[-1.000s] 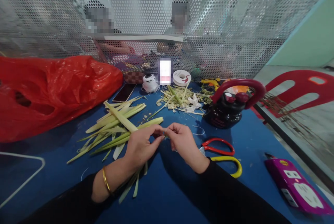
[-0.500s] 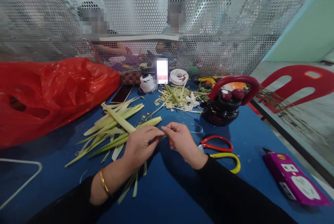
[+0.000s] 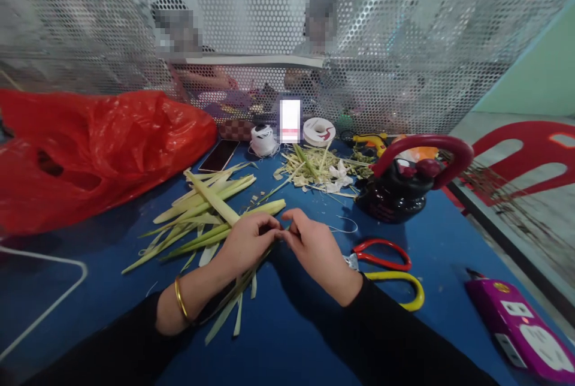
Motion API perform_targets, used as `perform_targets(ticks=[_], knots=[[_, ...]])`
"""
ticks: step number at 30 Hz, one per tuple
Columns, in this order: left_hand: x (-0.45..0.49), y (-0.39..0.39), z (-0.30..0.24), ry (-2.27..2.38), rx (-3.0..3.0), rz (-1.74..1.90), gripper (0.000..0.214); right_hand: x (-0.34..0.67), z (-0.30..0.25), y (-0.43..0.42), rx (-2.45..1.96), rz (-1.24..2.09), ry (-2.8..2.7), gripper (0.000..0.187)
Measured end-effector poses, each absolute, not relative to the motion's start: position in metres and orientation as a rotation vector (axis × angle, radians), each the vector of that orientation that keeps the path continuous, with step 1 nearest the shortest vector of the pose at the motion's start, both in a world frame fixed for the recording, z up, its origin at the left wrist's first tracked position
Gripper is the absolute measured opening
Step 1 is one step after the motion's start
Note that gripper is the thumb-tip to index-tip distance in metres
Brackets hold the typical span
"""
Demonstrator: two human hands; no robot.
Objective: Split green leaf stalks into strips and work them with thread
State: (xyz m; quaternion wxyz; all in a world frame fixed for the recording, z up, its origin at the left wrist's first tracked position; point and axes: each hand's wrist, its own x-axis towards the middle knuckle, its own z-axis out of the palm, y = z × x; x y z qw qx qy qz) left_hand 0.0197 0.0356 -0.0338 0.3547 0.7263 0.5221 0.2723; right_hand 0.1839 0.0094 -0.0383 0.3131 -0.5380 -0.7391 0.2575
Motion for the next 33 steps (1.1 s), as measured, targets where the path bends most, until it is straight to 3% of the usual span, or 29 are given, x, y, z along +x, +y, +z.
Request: perform_targets(ticks=[5,15,22,27,33], knots=[[0.017,0.04,-0.035,1.315,1.797,0.668,0.012,0.187,-0.035,0.008,-1.425,0.567,-2.097,0.007],[0.015,0.042,-0.034,1.257,1.699,0.696,0.015,0.187,-0.037,0.006,-1.366,0.43,-2.147,0.023],[0.016,0.041,-0.031,1.272,1.67,0.712,0.016,0.187,-0.037,0.006,-1.339,0.384,-2.122,0.023],[0.016,0.041,-0.028,1.248,1.671,0.705,0.017,0.185,-0.037,0.008,-1.384,0.478,-2.009,0.019],[0.016,0.041,-0.023,1.239,1.685,0.628,0.013,0.184,-0.035,0.012,-1.49,0.873,-1.717,0.016]])
